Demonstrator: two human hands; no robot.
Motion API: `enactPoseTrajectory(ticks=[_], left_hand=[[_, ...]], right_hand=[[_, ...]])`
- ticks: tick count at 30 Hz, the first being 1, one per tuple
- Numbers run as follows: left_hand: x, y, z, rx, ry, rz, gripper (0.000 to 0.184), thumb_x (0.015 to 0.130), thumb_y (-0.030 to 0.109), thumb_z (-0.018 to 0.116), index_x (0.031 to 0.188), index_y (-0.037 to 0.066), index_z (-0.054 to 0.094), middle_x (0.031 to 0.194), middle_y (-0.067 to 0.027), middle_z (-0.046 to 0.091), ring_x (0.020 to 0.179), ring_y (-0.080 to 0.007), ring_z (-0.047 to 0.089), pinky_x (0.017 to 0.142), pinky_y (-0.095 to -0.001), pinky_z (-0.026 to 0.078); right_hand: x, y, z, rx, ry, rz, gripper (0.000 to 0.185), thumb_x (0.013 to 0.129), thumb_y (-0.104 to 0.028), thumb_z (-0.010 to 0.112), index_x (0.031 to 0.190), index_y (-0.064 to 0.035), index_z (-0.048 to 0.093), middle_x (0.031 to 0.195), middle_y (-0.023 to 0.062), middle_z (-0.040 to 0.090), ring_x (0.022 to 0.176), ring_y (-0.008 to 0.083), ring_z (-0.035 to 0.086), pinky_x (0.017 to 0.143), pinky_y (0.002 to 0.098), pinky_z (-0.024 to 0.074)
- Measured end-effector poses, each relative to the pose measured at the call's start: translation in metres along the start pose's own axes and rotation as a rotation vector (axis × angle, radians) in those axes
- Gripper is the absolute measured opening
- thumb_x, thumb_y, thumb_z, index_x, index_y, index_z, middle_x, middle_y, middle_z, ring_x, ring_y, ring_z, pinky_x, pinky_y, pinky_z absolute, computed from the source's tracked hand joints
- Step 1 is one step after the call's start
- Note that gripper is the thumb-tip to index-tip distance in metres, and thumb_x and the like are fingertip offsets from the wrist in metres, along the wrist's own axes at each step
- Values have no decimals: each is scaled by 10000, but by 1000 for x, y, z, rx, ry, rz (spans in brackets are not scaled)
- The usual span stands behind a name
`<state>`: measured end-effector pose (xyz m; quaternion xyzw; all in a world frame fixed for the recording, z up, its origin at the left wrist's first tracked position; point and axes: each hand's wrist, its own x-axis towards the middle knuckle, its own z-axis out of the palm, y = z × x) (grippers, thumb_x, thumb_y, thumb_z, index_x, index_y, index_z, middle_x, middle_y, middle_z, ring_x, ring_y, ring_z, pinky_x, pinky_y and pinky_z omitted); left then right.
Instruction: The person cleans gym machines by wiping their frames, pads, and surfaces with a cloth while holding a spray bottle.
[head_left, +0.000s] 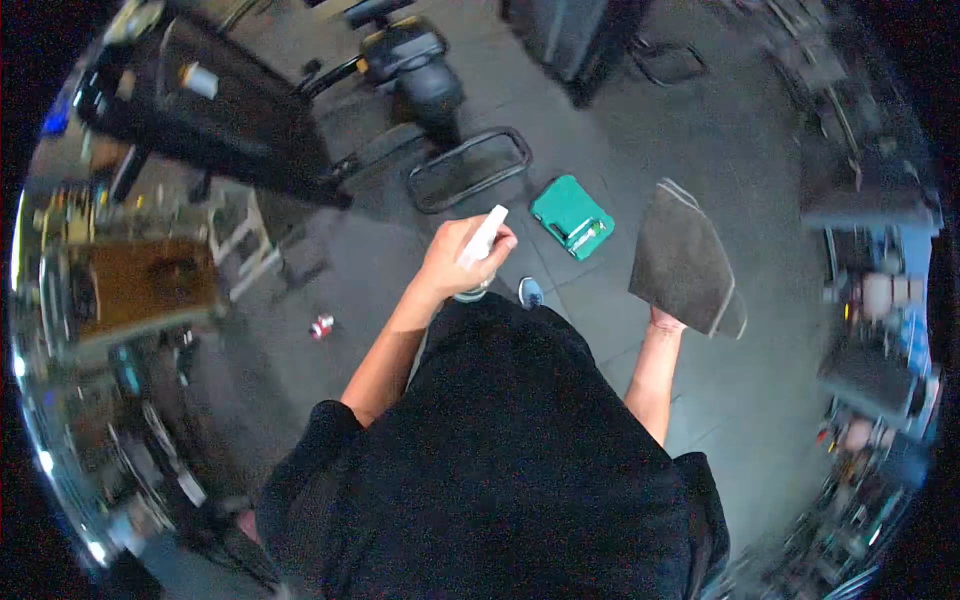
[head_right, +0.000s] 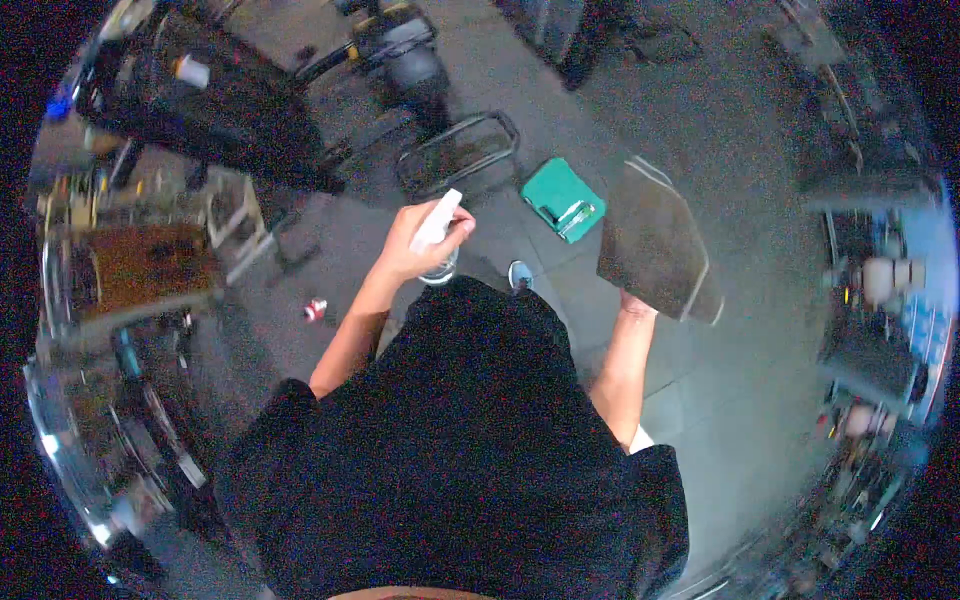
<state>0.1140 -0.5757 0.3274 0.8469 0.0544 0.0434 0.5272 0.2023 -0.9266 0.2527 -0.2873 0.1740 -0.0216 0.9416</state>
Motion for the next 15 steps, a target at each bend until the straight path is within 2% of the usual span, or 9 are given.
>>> enactPoseTrajectory(ticks=[2,4,6,7,8,9,11,12,15], left_hand=[[-20,7,21,-51,70,-69,151,904,177,772,961,39,746,784,-45,718,723,-96,660,670,-293,527],[-43,11,40,-168,146,-148,164,899,190,779,979,49,755,824,-50,736,776,-99,679,713,-299,545],[-68,13,55,-183,229,-183,161,896,200,774,983,66,756,832,-49,741,771,-110,686,712,-305,552],[-81,17,55,-82,223,-197,160,902,228,764,967,82,755,824,-53,743,742,-123,687,695,-314,554],[-95,20,55,-143,283,-220,165,911,253,751,949,93,751,815,-62,740,709,-143,688,671,-326,549],[-108,24,50,-103,336,-224,177,896,255,750,937,83,743,829,-100,739,743,-222,710,688,-363,552],[-130,20,46,-33,415,-253,191,883,267,744,931,82,734,844,-143,735,788,-339,722,709,-408,555],[-128,16,48,-25,453,-268,191,883,267,744,931,82,734,844,-143,735,788,-339,722,709,-408,555],[-173,9,29,130,656,-230,188,900,249,756,949,71,720,808,-95,720,703,-242,708,665,-358,549]], right_hand=[[23,-23,13,74,-167,26,697,1002,-568,537,1510,-92,494,1600,150,436,1472,400,383,1223,633,277],[59,-41,11,272,-504,316,706,1005,-567,522,1519,-84,485,1613,161,414,1492,410,341,1232,661,222],[69,-41,52,40,-242,230,705,1009,-549,524,1537,-85,463,1638,147,378,1510,411,305,1244,663,182],[82,-37,49,5,-262,280,705,1015,-539,521,1549,-86,442,1646,141,365,1519,404,291,1247,662,170],[103,-31,43,-27,-285,318,705,1020,-529,517,1562,-87,422,1655,134,351,1527,398,277,1250,661,158],[124,-21,39,-28,-333,381,705,1020,-529,517,1562,-87,422,1655,134,351,1527,398,277,1250,661,158],[155,3,44,312,-931,710,644,1050,-433,515,1573,-79,384,1655,138,347,1539,371,253,1274,606,156],[166,19,59,317,-946,749,644,1050,-433,515,1573,-79,384,1655,138,347,1539,371,253,1274,606,156],[105,74,122,367,-971,854,610,1058,-383,518,1568,-76,387,1646,137,363,1529,372,278,1277,592,163]])
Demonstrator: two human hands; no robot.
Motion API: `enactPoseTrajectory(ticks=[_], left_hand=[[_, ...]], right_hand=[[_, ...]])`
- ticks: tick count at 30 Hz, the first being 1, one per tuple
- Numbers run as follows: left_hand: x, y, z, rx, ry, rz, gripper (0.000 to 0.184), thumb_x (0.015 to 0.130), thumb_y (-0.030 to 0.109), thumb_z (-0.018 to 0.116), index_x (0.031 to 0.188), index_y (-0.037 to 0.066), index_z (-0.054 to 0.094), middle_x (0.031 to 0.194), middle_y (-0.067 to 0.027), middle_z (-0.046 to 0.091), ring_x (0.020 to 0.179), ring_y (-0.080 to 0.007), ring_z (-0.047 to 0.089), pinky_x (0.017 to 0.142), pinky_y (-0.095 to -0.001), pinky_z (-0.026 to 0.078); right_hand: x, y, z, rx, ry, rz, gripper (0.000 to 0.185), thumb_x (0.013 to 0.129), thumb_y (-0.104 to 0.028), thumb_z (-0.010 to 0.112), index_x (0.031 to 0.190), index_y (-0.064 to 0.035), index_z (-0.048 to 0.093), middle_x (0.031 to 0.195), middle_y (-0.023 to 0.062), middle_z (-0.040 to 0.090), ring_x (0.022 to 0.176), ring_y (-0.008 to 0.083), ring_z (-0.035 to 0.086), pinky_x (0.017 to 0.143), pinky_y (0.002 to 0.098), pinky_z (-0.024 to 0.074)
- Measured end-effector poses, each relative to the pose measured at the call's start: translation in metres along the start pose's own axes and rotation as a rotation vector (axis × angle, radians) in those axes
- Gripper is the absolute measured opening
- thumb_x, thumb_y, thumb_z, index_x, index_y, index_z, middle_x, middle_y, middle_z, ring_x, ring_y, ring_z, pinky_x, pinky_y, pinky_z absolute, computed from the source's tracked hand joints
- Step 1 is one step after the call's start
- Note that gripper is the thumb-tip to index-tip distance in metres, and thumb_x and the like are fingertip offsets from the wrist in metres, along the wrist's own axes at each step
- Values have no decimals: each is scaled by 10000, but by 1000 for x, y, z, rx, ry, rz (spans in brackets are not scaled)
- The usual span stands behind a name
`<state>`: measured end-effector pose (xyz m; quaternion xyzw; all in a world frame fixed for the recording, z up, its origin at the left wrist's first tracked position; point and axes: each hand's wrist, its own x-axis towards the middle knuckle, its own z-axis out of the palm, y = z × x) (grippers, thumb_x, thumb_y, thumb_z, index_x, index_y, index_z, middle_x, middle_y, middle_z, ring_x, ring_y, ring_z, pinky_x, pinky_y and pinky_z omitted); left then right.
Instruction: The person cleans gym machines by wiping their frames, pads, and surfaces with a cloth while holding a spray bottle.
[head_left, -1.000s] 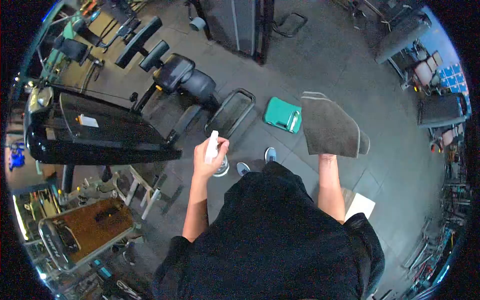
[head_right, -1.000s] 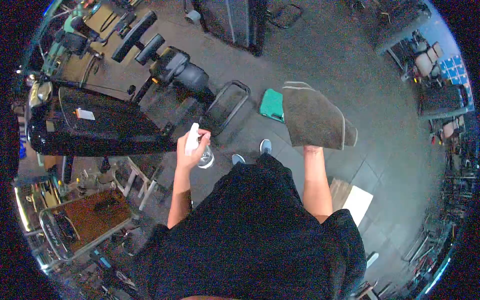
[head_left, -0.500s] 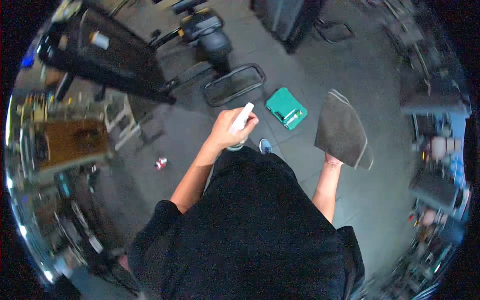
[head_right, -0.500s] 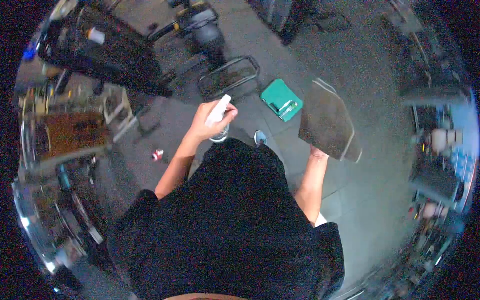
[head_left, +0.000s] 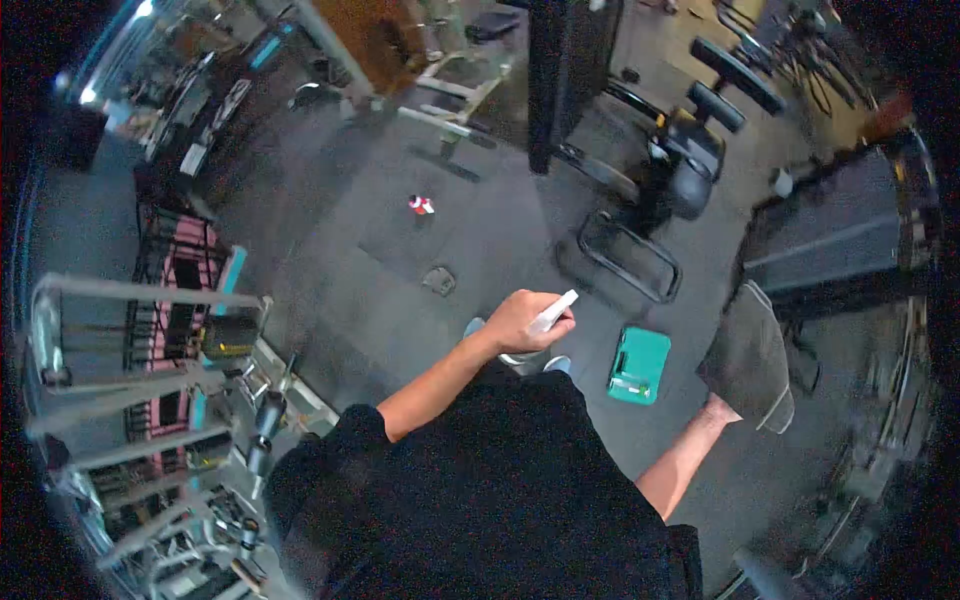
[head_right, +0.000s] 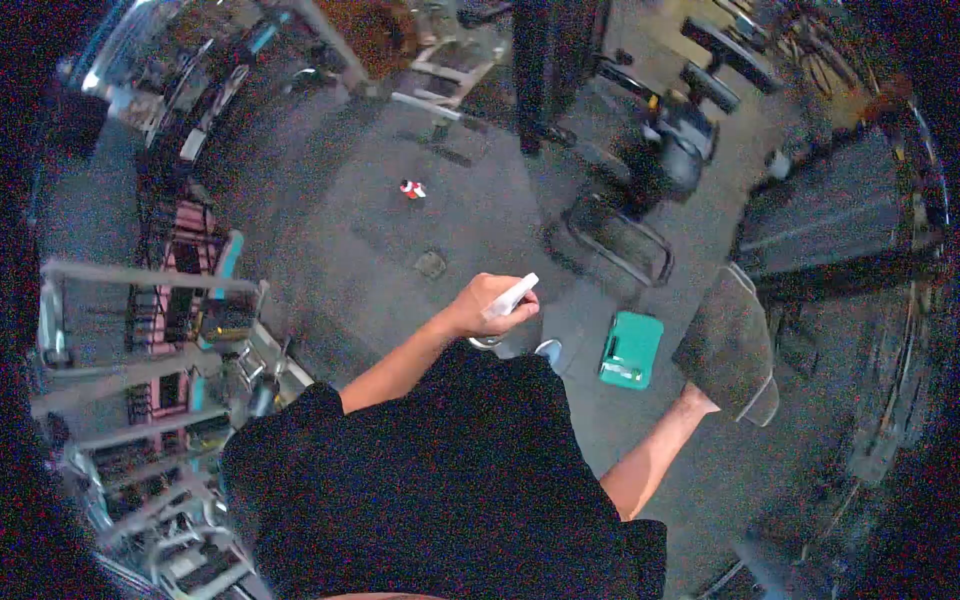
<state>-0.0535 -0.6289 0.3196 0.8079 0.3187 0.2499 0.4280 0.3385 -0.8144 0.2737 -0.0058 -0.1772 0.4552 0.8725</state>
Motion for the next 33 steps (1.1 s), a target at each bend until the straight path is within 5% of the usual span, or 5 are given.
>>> enactPoseTrajectory(ticks=[2,5,10,15,33], left_hand=[[-8,-2,-30,-30,76,-80,186,906,244,756,958,69,723,806,-91,720,713,-220,711,671,-352,550],[-48,-14,-61,-98,181,-186,176,921,224,755,977,58,732,817,-69,731,743,-157,707,686,-333,549],[-131,-44,-148,-138,361,-285,178,911,204,770,983,44,740,836,-62,752,754,-150,716,713,-312,560],[-222,-77,-214,-143,615,-480,142,895,177,768,953,48,748,748,-31,711,693,-90,662,658,-288,522],[-356,-212,-377,-422,1263,-700,91,947,72,740,968,-15,723,804,-53,710,734,-114,682,676,-275,555]], right_hand=[[37,66,41,-735,493,-167,587,1052,-335,540,1556,-67,402,1630,134,392,1501,368,337,1277,547,208],[52,103,-6,-1622,-65,-64,580,1039,-275,569,1550,-53,405,1609,134,422,1468,355,391,1267,503,260],[71,268,63,-692,-3,272,673,1072,-451,440,1613,-71,315,1689,119,288,1555,337,239,1291,502,133],[51,406,8,-1304,-132,187,616,1079,-435,443,1576,-78,386,1625,136,398,1499,346,346,1266,519,215],[96,815,87,-462,24,501,484,1050,-340,537,1444,-59,539,1410,112,602,1282,315,568,1101,534,462]])
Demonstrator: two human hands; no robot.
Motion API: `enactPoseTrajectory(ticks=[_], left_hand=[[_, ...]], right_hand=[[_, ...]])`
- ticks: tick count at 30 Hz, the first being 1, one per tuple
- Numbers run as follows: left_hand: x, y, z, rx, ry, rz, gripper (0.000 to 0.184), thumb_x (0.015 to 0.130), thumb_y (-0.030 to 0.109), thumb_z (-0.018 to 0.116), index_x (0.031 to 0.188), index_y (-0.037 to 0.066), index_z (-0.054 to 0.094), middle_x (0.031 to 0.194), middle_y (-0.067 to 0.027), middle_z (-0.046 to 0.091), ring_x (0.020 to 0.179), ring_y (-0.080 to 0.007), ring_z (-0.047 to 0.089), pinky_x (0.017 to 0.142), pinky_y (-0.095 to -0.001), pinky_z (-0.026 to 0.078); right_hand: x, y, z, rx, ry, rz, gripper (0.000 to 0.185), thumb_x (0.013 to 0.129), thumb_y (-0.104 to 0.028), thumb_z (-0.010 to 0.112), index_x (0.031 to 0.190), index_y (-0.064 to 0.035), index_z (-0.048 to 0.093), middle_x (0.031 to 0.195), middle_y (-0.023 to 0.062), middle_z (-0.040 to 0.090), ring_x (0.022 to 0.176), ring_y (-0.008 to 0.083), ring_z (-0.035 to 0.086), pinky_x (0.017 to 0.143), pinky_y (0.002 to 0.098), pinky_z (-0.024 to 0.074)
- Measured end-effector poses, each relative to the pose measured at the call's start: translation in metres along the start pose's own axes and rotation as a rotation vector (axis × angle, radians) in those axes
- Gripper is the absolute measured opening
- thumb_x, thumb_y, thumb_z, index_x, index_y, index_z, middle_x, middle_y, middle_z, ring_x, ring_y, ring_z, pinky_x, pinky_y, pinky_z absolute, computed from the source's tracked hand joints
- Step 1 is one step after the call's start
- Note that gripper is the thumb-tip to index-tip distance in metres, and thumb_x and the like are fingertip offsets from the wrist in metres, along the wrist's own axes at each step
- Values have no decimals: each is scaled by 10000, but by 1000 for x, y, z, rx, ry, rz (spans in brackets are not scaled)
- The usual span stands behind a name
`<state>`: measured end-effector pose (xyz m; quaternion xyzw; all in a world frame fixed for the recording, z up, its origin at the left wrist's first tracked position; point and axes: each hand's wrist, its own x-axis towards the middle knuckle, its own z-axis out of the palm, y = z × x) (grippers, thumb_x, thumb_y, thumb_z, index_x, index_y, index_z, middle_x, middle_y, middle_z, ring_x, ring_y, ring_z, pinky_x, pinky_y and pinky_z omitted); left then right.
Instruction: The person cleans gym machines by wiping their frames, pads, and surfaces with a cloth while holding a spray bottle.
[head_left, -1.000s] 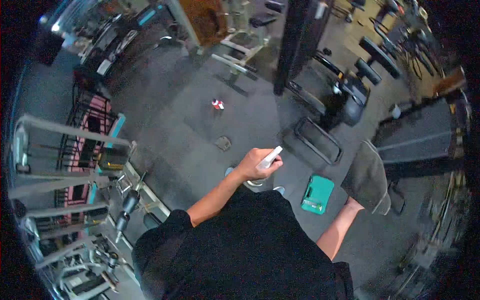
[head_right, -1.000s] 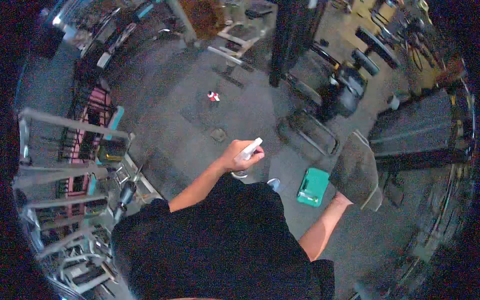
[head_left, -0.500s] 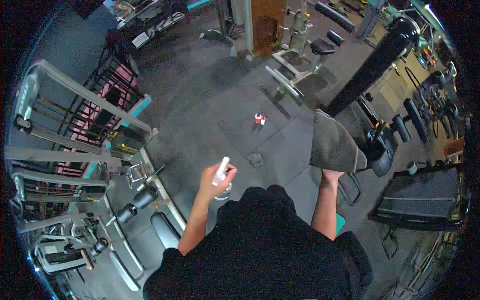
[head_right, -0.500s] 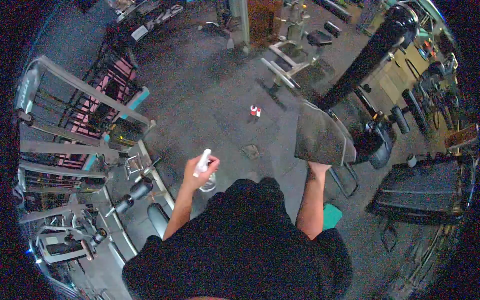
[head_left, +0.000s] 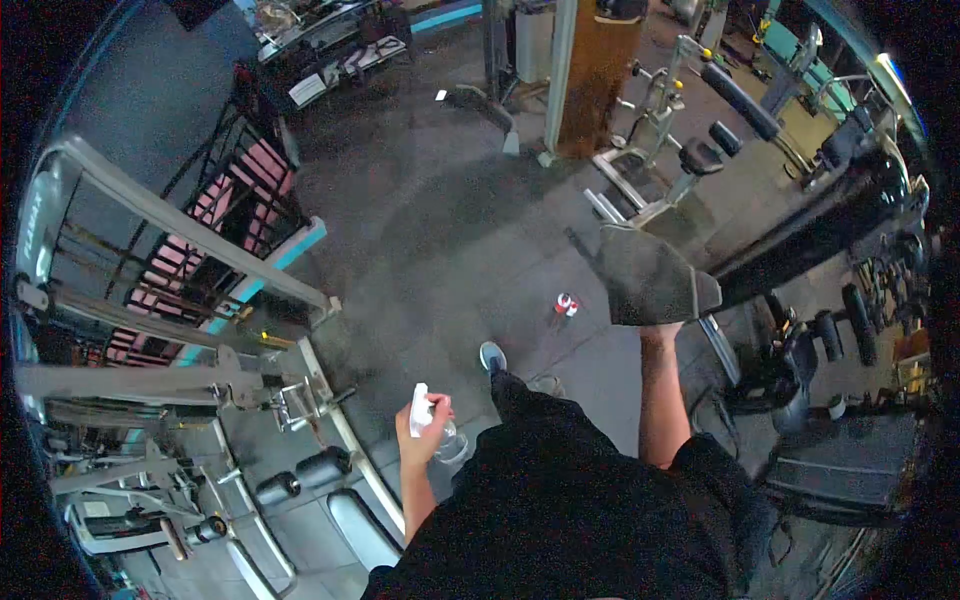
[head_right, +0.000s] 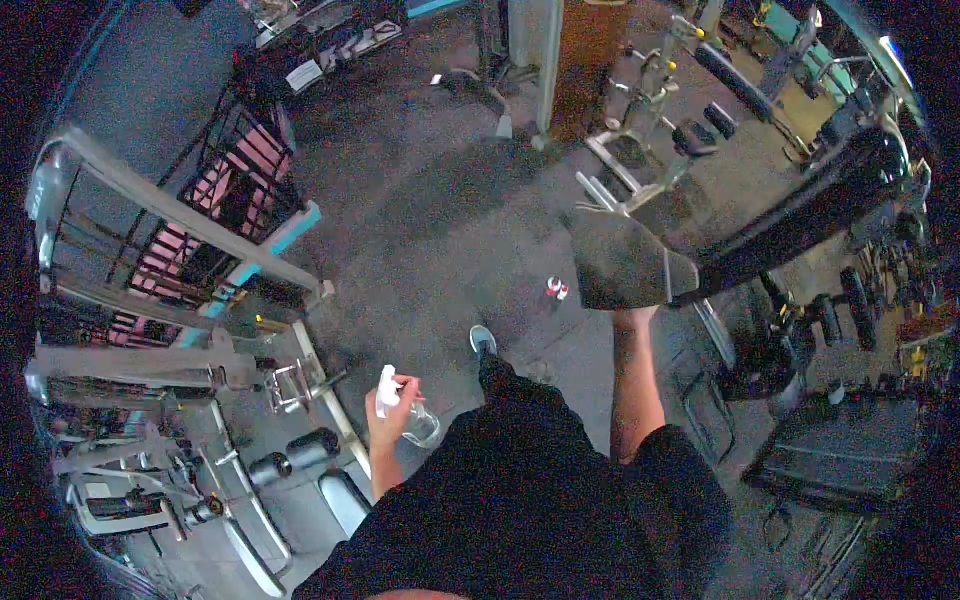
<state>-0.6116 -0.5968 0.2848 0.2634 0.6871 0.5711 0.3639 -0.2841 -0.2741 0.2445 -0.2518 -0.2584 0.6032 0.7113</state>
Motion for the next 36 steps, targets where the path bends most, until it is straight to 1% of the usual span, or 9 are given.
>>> enactPoseTrajectory(ticks=[14,20,22,23,29,31,32,34,36], left_hand=[[277,61,-86,-67,241,40,197,979,164,733,1043,-4,652,885,-77,698,751,-157,681,714,-311,549],[395,70,-111,58,-49,-30,179,970,139,717,1036,-8,639,845,-100,685,698,-185,690,670,-321,549],[448,87,-114,98,-165,-49,155,967,117,708,1024,-16,653,831,-107,683,685,-186,691,668,-318,550],[473,100,-111,142,-253,-5,147,967,109,706,1023,-20,661,824,-106,683,689,-184,691,664,-315,549],[627,163,-79,283,-556,176,154,985,140,687,997,-13,698,795,-68,692,700,-153,678,663,-299,532],[654,207,-55,494,-572,503,167,985,158,686,984,-8,706,789,-64,700,713,-145,677,664,-291,526],[670,214,-45,497,-576,503,167,985,158,686,984,-8,706,789,-64,700,713,-145,677,664,-291,526],[696,222,-26,372,-578,467,183,984,172,688,974,-9,712,788,-65,707,729,-139,679,665,-286,525],[718,216,-2,193,-611,341,166,974,150,710,973,-16,703,817,-63,714,751,-137,689,682,-295,542]], right_hand=[[164,195,195,-146,-252,14,515,1057,-408,480,1437,-68,553,1435,142,587,1290,355,568,1101,558,466],[180,225,213,-603,-50,-289,530,1059,-432,459,1435,-71,558,1444,153,582,1294,369,567,1101,567,468],[165,198,243,638,-187,166,503,1057,-406,469,1421,-74,573,1427,155,596,1291,361,572,1106,568,464],[161,186,254,628,-182,128,503,1057,-406,469,1421,-74,573,1427,155,596,1291,361,572,1106,568,464],[130,198,245,378,328,-256,490,1029,-428,527,1363,-82,621,1362,113,640,1257,344,585,1096,552,461],[123,204,236,-630,470,-614,535,1031,-477,511,1380,-86,615,1382,99,635,1272,337,574,1115,527,449],[121,204,231,-630,475,-614,535,1031,-477,511,1380,-86,615,1382,99,635,1272,337,574,1115,527,449],[116,202,220,309,571,-392,588,1029,-530,492,1403,-88,599,1405,86,618,1278,326,568,1126,507,439],[121,205,219,217,562,-469,599,1029,-537,487,1413,-90,591,1429,87,603,1295,330,558,1140,509,426]])
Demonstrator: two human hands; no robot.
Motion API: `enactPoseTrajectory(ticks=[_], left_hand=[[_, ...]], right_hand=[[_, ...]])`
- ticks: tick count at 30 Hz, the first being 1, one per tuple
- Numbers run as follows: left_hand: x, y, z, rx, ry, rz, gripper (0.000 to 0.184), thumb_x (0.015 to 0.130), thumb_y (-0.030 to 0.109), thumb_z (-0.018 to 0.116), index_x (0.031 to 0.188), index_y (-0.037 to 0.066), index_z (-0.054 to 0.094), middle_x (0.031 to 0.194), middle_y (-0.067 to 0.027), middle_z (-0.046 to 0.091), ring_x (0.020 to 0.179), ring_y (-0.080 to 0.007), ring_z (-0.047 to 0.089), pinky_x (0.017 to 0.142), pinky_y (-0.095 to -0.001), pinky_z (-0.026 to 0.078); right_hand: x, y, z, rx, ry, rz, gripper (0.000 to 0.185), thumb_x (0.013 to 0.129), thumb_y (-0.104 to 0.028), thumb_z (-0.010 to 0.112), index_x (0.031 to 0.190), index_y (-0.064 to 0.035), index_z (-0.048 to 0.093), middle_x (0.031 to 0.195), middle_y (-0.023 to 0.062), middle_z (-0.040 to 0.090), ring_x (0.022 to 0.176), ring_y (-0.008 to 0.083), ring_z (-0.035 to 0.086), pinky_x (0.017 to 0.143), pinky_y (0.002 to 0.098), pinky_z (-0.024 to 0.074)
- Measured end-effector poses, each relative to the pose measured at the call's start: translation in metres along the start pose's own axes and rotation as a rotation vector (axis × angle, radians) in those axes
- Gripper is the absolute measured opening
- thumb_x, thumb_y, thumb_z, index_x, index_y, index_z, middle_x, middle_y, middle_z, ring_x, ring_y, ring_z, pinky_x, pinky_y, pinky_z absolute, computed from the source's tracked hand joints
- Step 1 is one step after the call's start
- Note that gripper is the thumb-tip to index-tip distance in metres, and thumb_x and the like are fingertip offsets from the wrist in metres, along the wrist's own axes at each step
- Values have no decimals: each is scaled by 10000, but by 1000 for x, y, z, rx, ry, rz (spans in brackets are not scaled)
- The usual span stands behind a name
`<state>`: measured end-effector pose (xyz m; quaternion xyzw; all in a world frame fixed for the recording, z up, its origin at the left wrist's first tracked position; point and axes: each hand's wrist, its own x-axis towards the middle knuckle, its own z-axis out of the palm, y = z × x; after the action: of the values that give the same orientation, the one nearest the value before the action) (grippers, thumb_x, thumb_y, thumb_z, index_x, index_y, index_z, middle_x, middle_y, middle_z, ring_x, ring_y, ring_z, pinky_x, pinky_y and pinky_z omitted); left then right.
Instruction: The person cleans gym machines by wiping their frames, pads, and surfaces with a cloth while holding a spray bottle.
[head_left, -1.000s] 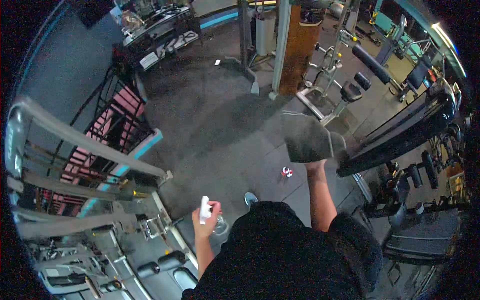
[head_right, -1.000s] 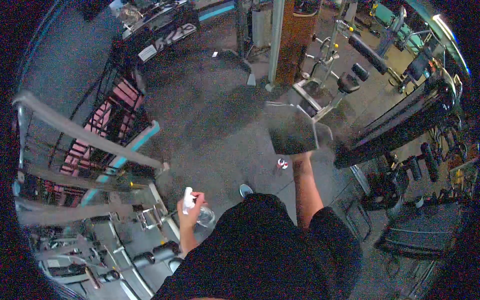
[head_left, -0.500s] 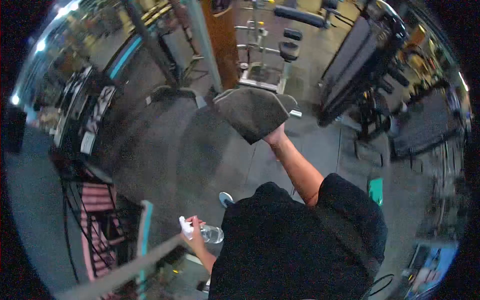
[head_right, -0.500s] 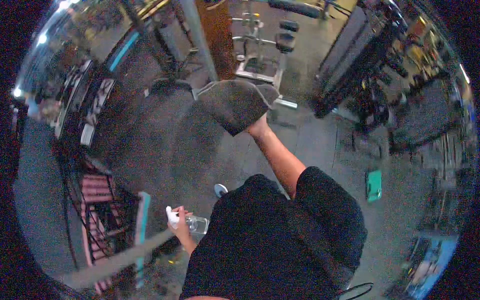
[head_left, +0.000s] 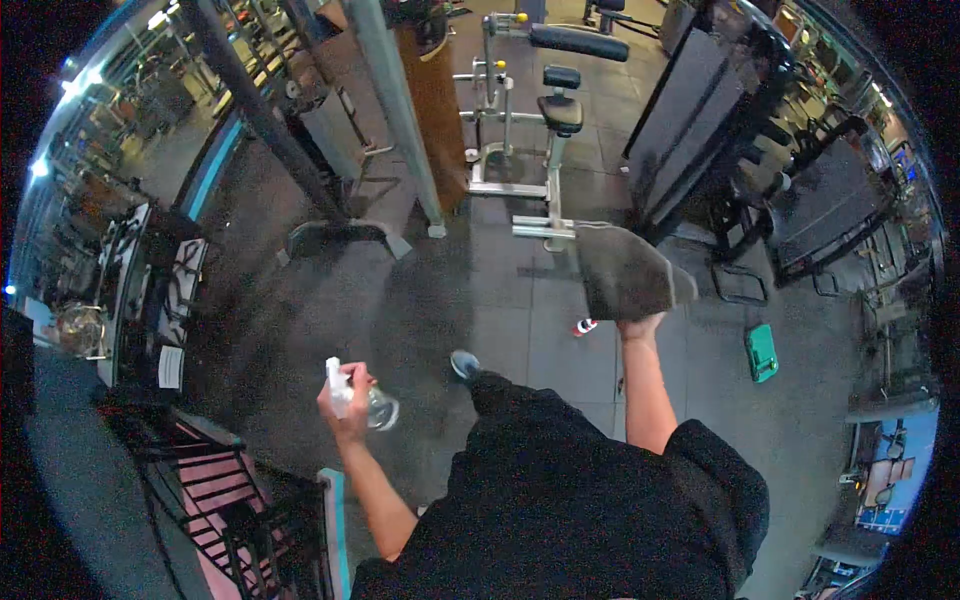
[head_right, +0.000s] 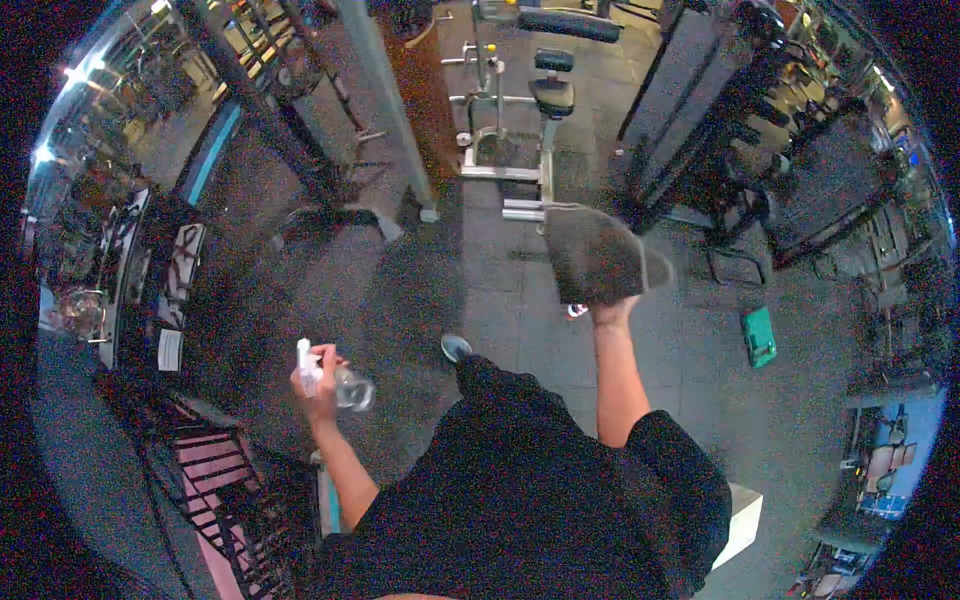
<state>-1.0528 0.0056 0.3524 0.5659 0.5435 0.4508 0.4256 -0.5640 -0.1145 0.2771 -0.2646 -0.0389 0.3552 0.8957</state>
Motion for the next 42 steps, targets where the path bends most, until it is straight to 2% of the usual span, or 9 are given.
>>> enactPoseTrajectory(ticks=[6,14,16,19,24,30,36,38,42], left_hand=[[55,-35,28,-119,-141,-206,134,962,136,728,971,4,706,832,-64,727,763,-136,709,693,-295,553],[173,-35,0,-12,-88,-85,128,941,127,725,941,-1,729,773,-53,724,712,-115,699,657,-280,540],[200,-36,-14,12,-17,-38,117,956,116,698,921,8,728,769,-40,720,708,-103,686,644,-281,529],[226,-20,-18,127,112,-12,114,956,117,704,929,8,724,771,-44,718,711,-114,691,643,-283,531],[278,-35,-44,-36,198,-151,131,954,134,722,950,3,718,766,-53,712,713,-137,704,656,-291,547],[317,-76,-91,-37,197,-102,136,962,118,710,981,-16,719,811,-82,739,742,-158,739,670,-299,567],[390,-100,-189,2,184,-121,128,957,112,715,969,-15,722,779,-86,733,717,-148,729,637,-304,556],[424,-105,-228,61,147,-93,130,957,124,718,959,-6,728,778,-77,733,722,-140,721,645,-299,548],[479,-101,-289,74,159,-131,150,952,162,723,950,12,734,761,-68,726,704,-143,699,649,-299,532]], right_hand=[[52,58,19,-50,-65,-139,622,1044,-533,446,1457,-81,554,1519,122,535,1392,356,483,1202,537,352],[178,203,161,5,-235,31,603,1059,-457,470,1506,-52,484,1534,152,511,1414,360,456,1223,549,320],[190,243,197,-946,-492,-432,570,1053,-363,535,1513,-34,461,1543,168,485,1417,341,451,1215,517,346],[208,279,243,-558,-585,-83,533,1094,-379,411,1509,-49,473,1559,153,476,1446,343,427,1217,537,338],[220,372,264,-236,-606,250,553,1093,-406,401,1516,-56,468,1560,144,478,1448,345,425,1222,540,326],[221,472,285,-429,-672,237,612,1081,-476,395,1535,-71,458,1572,129,469,1449,354,421,1226,552,313],[217,565,356,-189,-517,421,655,1056,-524,421,1531,-76,468,1573,130,463,1428,366,437,1214,561,327],[211,600,385,14,-520,534,608,1060,-447,476,1506,-34,475,1531,155,504,1386,357,486,1215,504,346],[199,683,412,-215,-329,413,668,1046,-541,429,1523,-75,475,1563,127,475,1429,349,441,1211,536,345]])
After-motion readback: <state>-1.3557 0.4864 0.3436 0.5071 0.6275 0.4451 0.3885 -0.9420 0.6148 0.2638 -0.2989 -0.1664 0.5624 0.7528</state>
